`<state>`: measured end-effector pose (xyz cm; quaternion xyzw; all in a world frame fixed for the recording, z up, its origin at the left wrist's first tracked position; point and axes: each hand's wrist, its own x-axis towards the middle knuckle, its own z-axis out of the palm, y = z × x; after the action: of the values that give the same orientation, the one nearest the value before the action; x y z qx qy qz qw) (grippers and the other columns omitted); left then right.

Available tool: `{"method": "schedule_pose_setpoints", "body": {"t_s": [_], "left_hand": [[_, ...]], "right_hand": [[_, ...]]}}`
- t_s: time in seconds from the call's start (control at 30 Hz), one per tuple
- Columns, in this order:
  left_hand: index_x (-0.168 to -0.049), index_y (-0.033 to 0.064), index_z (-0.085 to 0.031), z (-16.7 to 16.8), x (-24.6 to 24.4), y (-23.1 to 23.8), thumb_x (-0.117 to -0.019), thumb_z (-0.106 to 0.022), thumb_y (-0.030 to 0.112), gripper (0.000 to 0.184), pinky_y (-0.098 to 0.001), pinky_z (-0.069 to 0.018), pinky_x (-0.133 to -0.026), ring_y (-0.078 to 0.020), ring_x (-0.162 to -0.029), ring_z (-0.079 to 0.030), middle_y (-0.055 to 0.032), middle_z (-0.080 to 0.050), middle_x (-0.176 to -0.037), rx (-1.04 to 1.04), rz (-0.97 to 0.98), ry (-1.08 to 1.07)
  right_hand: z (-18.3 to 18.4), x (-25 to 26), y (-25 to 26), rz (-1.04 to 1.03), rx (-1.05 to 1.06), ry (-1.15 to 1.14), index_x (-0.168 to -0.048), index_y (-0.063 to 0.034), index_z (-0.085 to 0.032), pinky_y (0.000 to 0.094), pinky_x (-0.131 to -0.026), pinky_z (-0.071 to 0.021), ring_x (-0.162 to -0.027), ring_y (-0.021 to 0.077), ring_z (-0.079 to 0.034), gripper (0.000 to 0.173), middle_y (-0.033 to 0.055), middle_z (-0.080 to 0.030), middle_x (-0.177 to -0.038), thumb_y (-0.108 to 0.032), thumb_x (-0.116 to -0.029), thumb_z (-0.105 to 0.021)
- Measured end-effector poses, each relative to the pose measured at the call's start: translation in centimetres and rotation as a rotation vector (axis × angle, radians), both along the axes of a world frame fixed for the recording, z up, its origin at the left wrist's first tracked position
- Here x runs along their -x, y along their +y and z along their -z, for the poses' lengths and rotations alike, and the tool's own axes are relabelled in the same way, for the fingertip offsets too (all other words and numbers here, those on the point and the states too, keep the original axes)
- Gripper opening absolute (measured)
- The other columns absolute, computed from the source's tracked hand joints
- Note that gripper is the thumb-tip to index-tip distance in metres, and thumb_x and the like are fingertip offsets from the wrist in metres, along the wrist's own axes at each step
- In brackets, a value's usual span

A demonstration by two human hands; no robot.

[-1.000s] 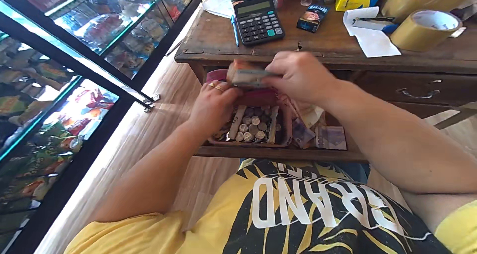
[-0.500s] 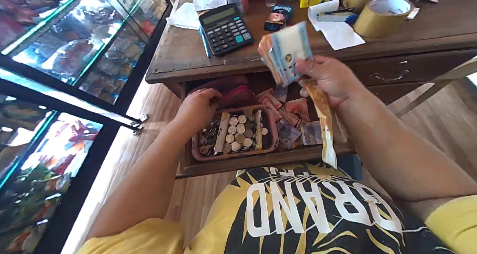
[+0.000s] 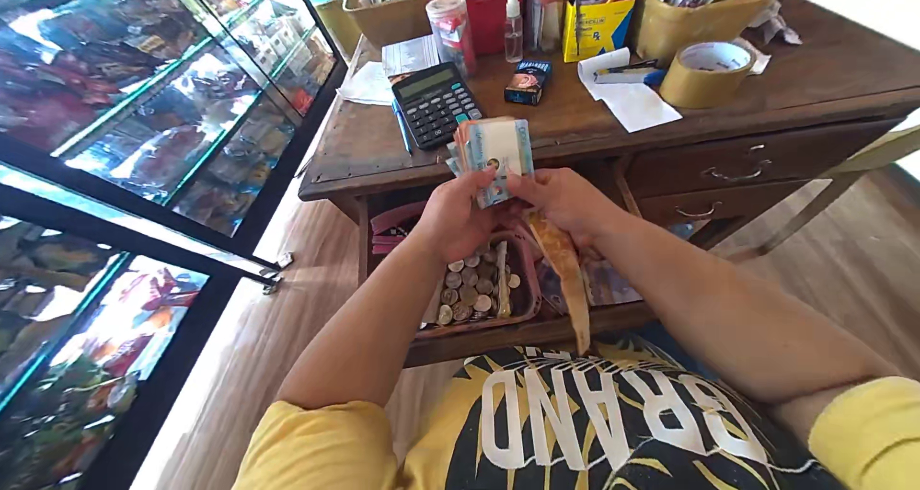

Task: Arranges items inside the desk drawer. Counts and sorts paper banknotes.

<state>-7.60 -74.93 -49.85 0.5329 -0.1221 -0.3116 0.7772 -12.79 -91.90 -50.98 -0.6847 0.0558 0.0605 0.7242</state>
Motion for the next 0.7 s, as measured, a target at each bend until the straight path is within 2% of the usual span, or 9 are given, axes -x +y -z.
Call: {"method": "schedule_pose_setpoints", "body": {"t_s": [0.1, 0.23, 0.33, 0.37, 0.43, 0.53, 0.6, 0.63, 0.7], "left_hand": [[-0.138, 0.0031, -0.046, 1.0, -0.5, 0.1, -0.1088, -0.025, 0.018, 0.039, -0.046, -0.0564, -0.096, -0.0304, -0.112, -0.068, -0.0195, -0.065, -0.127, 0.068, -0.185, 0.059], [-0.131, 0.0031, -0.048, 1.7, -0.9, 0.9, -0.1042, -0.039, 0.008, 0.029, -0.049, -0.0598, -0.089, -0.0309, -0.103, -0.07, -0.0176, -0.067, -0.117, 0.035, -0.204, 0.067], [-0.123, 0.0055, -0.055, 2.4, 0.0, 0.3, -0.097, -0.049, 0.002, 0.027, -0.0436, -0.0619, -0.084, -0.0231, -0.093, -0.073, -0.0107, -0.071, -0.108, 0.007, -0.121, 0.007], [-0.123, 0.0039, -0.054, 2.6, 0.2, 0.1, -0.0971, -0.05, 0.0, 0.027, -0.0445, -0.0613, -0.085, -0.0236, -0.093, -0.072, -0.0118, -0.07, -0.108, 0.018, -0.091, 0.011], [-0.126, 0.0028, -0.054, 2.8, 0.5, -0.3, -0.1025, -0.048, 0.006, 0.024, -0.0451, -0.0607, -0.087, -0.0243, -0.096, -0.072, -0.013, -0.071, -0.11, 0.052, -0.1, 0.023], [-0.132, 0.0089, -0.049, 2.1, -0.2, -0.1, -0.1118, -0.029, 0.033, 0.037, -0.0435, -0.059, -0.089, -0.0248, -0.104, -0.07, -0.0127, -0.068, -0.117, 0.147, -0.231, 0.05], [-0.131, 0.0099, -0.048, 1.6, -0.9, 0.5, -0.1122, -0.026, 0.031, 0.036, -0.0429, -0.0604, -0.086, -0.0274, -0.102, -0.072, -0.0154, -0.07, -0.116, 0.186, -0.322, 0.054], [-0.131, 0.0088, -0.048, 1.6, -1.1, 0.8, -0.112, -0.027, 0.027, 0.034, -0.0435, -0.0604, -0.086, -0.0277, -0.101, -0.072, -0.016, -0.07, -0.115, 0.177, -0.329, 0.037], [-0.127, 0.0057, -0.051, 1.7, -0.7, 0.8, -0.1085, -0.04, 0.016, 0.024, -0.0444, -0.0615, -0.084, -0.0257, -0.095, -0.073, -0.0144, -0.071, -0.106, 0.099, -0.348, 0.002]], "right_hand": [[1.7, -0.5, -1.9, 0.073, 0.276, -0.134, -0.107, -0.0075, -0.074, 0.0314, -0.068, -0.0537, -0.073, 0.0088, -0.063, 0.037, 0.001, -0.069, -0.085, -0.04, -0.1055, -0.056], [1.9, -0.6, -3.1, 0.238, 0.17, -0.175, -0.109, -0.0129, -0.072, 0.0214, -0.062, -0.0507, -0.068, 0.0012, -0.059, 0.03, -0.0079, -0.064, -0.078, -0.038, -0.1055, -0.056], [2.1, -0.5, -2.5, 0.25, 0.115, -0.205, -0.112, -0.0096, -0.069, 0.0214, -0.072, -0.0534, -0.078, 0.0019, -0.062, 0.02, -0.004, -0.067, -0.087, -0.026, -0.1008, -0.066], [2.2, -0.5, -2.3, 0.245, 0.107, -0.206, -0.108, -0.009, -0.068, 0.0215, -0.072, -0.0536, -0.078, 0.0024, -0.062, 0.017, -0.0027, -0.067, -0.088, -0.023, -0.0986, -0.069], [2.5, -0.5, -2.2, 0.237, 0.078, -0.204, -0.097, -0.0089, -0.067, 0.0214, -0.066, -0.0551, -0.071, 0.0034, -0.063, 0.011, -0.0017, -0.066, -0.081, -0.018, -0.0951, -0.073], [2.3, -0.1, -2.7, 0.101, 0.022, -0.216, -0.09, -0.0112, -0.067, 0.0192, -0.062, -0.0541, -0.066, 0.0019, -0.062, 0.007, -0.0046, -0.066, -0.077, -0.013, -0.0962, -0.07], [2.2, 0.2, -2.7, 0.002, 0.0, -0.209, -0.086, -0.0137, -0.069, 0.0176, -0.057, -0.0521, -0.062, -0.0002, -0.06, 0.016, -0.0072, -0.066, -0.073, -0.017, -0.1, -0.063], [2.3, 0.2, -2.5, -0.018, -0.016, -0.212, -0.087, -0.0143, -0.07, 0.0169, -0.057, -0.0512, -0.062, -0.0007, -0.06, 0.02, -0.008, -0.066, -0.073, -0.02, -0.1024, -0.059], [2.6, 0.0, -2.3, 0.002, -0.017, -0.24, -0.102, -0.0124, -0.07, 0.0168, -0.061, -0.051, -0.065, 0.0002, -0.058, 0.018, -0.0078, -0.062, -0.075, -0.023, -0.1046, -0.056]]}}
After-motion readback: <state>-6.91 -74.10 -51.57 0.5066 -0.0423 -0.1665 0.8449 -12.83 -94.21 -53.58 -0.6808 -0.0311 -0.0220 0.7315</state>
